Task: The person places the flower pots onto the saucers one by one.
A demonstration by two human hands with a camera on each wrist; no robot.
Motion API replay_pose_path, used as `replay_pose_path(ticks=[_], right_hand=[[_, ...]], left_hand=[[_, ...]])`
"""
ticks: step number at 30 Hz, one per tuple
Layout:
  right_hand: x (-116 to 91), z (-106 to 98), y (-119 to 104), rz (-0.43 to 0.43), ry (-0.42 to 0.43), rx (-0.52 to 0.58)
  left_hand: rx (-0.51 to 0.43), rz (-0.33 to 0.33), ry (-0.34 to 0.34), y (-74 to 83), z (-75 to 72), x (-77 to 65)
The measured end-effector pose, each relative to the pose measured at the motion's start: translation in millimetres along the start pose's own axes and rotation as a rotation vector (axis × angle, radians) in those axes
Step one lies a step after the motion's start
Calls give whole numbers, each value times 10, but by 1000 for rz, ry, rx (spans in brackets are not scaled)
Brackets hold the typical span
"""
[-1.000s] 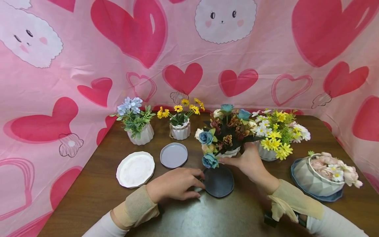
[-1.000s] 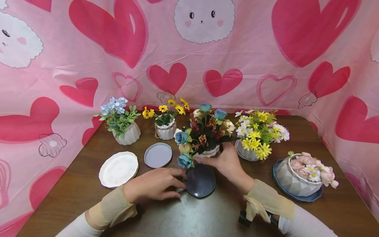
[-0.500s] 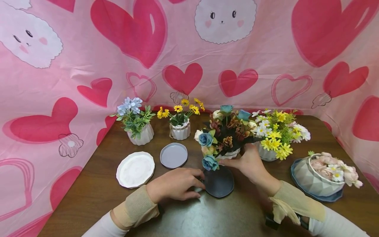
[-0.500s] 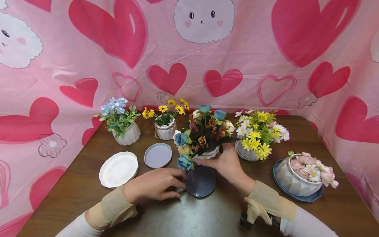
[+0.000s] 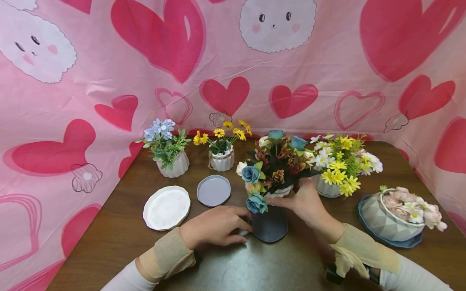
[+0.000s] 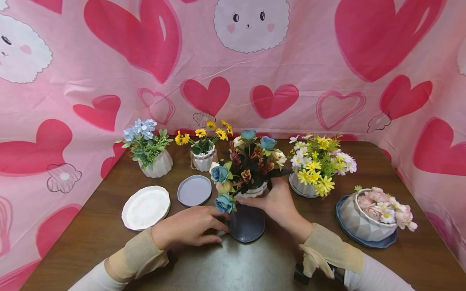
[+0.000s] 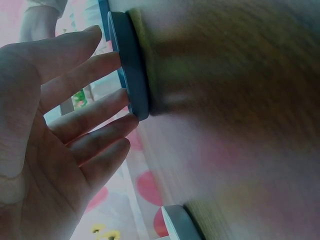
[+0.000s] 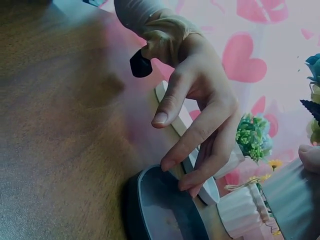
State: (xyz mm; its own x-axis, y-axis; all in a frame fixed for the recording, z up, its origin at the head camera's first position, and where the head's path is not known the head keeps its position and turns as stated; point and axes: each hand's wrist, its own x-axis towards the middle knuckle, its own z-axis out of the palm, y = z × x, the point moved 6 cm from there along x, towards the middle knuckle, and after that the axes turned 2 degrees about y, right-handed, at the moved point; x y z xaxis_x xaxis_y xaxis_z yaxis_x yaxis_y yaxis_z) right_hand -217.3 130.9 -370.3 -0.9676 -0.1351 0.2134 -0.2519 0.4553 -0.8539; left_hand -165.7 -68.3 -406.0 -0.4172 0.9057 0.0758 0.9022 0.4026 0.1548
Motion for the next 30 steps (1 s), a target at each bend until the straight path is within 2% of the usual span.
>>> replay_pose_path(ticks=[10,20,30], right_hand=[[-60,13,-11,-19,-6,15],[-78,21,-11,-41,1,8],[-79,43,-10,-64,11,17]], left_hand=[[-32,-35,-38,-6,14,1],[-25,-13,-16,-3,-9,-3],[-26,-34,-40,-10,1,5]])
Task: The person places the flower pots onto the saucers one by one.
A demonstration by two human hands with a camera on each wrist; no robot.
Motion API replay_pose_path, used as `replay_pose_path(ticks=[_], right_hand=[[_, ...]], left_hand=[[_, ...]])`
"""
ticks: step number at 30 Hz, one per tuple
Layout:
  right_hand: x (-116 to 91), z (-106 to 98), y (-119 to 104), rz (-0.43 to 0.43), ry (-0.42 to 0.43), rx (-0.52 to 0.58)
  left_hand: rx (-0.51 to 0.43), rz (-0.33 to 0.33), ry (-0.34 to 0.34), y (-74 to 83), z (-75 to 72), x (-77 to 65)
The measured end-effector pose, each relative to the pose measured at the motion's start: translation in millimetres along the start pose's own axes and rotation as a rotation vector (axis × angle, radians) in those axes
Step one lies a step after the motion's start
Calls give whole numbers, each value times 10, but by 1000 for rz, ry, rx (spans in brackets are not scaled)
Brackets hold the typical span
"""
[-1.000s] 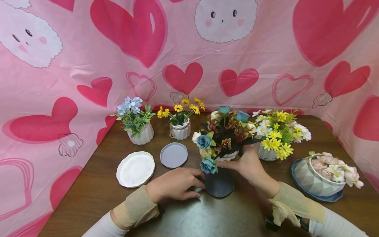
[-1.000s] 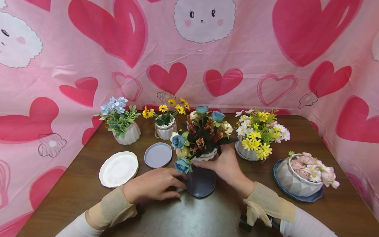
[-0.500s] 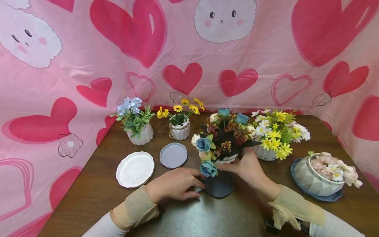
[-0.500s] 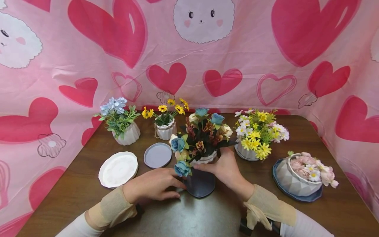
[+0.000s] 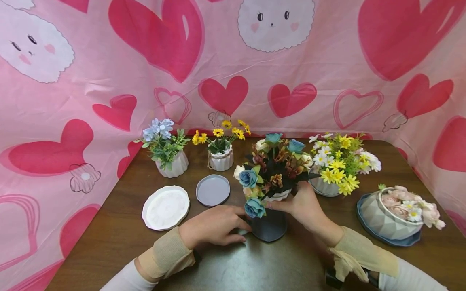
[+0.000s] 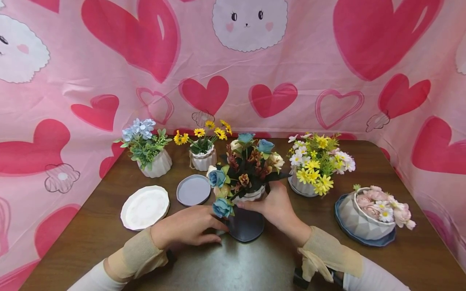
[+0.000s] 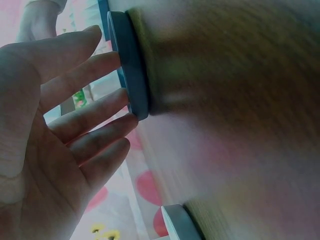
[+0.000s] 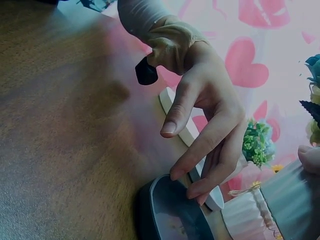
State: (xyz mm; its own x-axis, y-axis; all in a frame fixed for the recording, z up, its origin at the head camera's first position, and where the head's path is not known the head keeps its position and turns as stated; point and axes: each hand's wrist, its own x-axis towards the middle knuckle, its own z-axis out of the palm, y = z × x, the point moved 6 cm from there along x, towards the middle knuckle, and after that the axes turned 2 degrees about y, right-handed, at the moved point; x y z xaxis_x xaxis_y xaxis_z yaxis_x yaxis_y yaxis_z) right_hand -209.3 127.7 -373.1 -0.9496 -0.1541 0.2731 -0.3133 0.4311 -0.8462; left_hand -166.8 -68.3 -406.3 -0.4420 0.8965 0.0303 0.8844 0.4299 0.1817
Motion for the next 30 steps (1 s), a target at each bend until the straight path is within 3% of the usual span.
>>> replay_pose_path(ticks=[30], right_hand=[[-88,28,24,59,-29,-26]], left_hand=[[-12,-19,-10,0,4,10]])
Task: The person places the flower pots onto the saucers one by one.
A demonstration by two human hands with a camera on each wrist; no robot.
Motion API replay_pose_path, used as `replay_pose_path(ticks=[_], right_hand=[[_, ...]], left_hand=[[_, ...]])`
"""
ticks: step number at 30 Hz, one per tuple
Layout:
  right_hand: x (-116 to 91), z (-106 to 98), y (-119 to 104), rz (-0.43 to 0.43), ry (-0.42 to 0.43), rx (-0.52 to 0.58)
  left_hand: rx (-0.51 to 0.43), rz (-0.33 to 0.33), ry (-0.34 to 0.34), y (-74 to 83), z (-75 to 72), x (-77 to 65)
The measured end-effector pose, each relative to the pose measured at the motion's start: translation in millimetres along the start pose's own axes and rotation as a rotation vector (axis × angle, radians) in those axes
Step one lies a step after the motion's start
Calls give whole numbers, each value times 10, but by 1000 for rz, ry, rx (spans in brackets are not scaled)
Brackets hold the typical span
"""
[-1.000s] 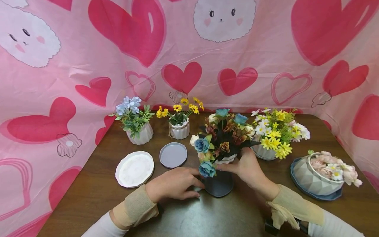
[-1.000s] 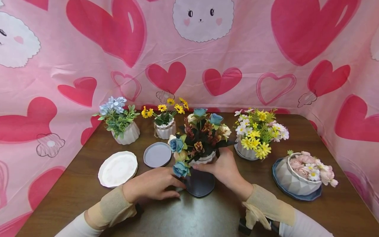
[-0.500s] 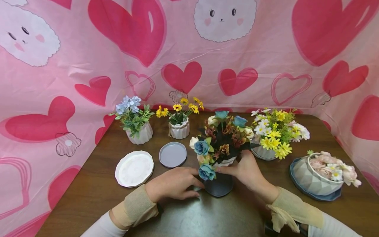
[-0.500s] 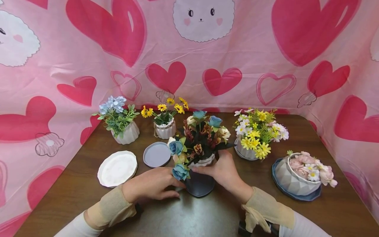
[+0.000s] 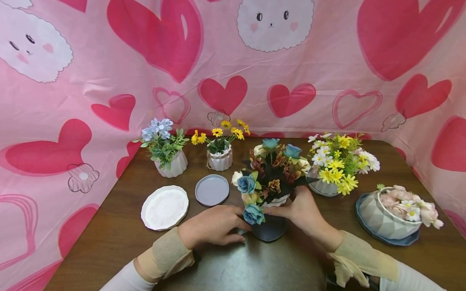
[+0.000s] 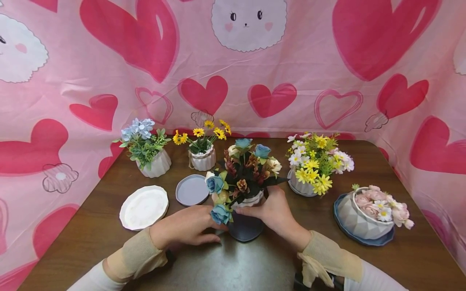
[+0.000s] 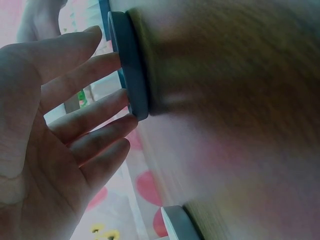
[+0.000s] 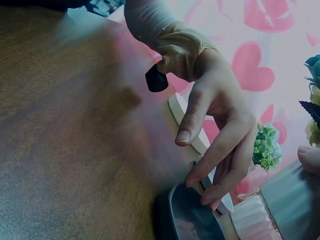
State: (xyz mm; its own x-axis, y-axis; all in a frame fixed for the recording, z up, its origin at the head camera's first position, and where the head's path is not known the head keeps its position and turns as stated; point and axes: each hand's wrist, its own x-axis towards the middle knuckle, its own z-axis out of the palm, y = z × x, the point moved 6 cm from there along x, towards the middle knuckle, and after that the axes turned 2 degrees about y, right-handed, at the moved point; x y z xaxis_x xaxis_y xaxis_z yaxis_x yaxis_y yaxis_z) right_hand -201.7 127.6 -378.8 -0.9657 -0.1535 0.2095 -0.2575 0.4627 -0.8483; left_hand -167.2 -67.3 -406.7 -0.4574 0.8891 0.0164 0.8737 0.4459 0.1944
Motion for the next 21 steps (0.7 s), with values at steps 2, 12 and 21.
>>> replay_pose_path(ticks=[2,12,21], right_hand=[[-7,1,-2,-1,-3,3],[-34,3,4,-27,6,4],[-53,-7,16,-13,6,8]], left_hand=[[-3,0,1,0,0,-1],[4,4,5,5,0,-7],[24,9,16,9,0,-19]])
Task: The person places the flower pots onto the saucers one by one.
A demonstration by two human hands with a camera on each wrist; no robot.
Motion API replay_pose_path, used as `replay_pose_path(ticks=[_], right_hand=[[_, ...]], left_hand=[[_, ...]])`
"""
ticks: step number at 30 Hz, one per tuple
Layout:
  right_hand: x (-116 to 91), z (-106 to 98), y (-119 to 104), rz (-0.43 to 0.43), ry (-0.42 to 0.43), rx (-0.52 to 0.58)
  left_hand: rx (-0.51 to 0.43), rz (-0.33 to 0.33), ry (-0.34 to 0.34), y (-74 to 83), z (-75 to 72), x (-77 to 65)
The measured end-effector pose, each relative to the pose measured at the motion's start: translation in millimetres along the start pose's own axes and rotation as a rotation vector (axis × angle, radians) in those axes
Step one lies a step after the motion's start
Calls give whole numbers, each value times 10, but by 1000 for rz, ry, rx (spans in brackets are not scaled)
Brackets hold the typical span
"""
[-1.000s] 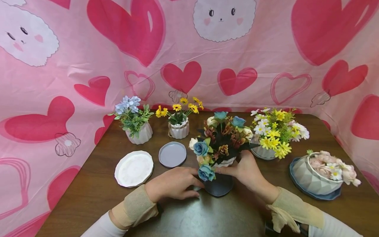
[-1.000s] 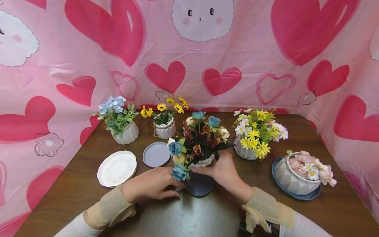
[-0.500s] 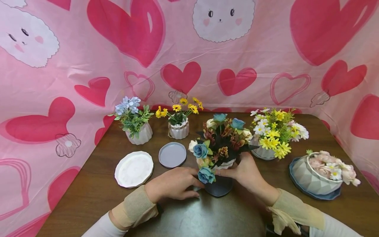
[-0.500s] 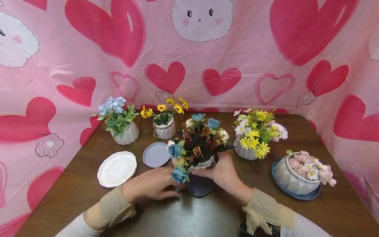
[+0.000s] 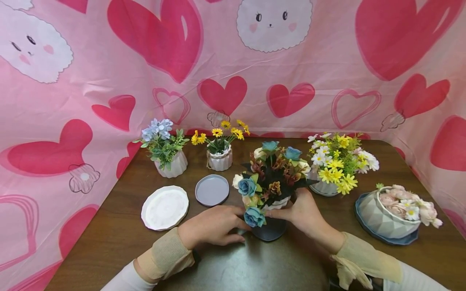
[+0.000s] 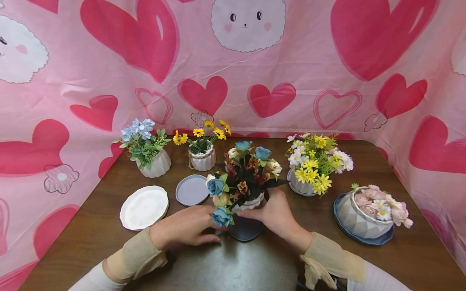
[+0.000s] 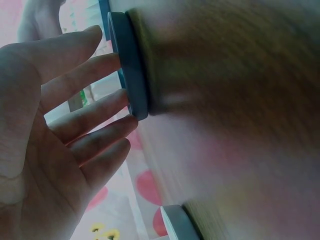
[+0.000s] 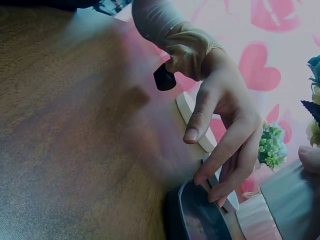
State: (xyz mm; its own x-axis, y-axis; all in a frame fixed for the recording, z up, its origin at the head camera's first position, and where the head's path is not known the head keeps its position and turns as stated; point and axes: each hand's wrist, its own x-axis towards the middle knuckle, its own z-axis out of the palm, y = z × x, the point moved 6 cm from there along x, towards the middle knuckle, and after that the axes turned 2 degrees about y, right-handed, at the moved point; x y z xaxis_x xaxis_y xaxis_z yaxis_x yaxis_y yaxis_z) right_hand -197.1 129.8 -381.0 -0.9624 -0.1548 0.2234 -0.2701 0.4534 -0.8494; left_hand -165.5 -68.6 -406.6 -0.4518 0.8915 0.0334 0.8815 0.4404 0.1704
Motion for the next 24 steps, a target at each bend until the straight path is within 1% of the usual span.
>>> replay_pose_path(ticks=[5,12,18,24], right_hand=[[-12,11,-2,-11,-9,-1],[-40,26,5,-24,-19,-7],[-64,32,22,-20,-14,-18],[-95,47,31,-19,-18,1]], left_hand=[[-7,0,2,-1,2,0],[59,11,30,5,4,12],[77,13,34,8,4,7],[90,16,44,8,4,5]])
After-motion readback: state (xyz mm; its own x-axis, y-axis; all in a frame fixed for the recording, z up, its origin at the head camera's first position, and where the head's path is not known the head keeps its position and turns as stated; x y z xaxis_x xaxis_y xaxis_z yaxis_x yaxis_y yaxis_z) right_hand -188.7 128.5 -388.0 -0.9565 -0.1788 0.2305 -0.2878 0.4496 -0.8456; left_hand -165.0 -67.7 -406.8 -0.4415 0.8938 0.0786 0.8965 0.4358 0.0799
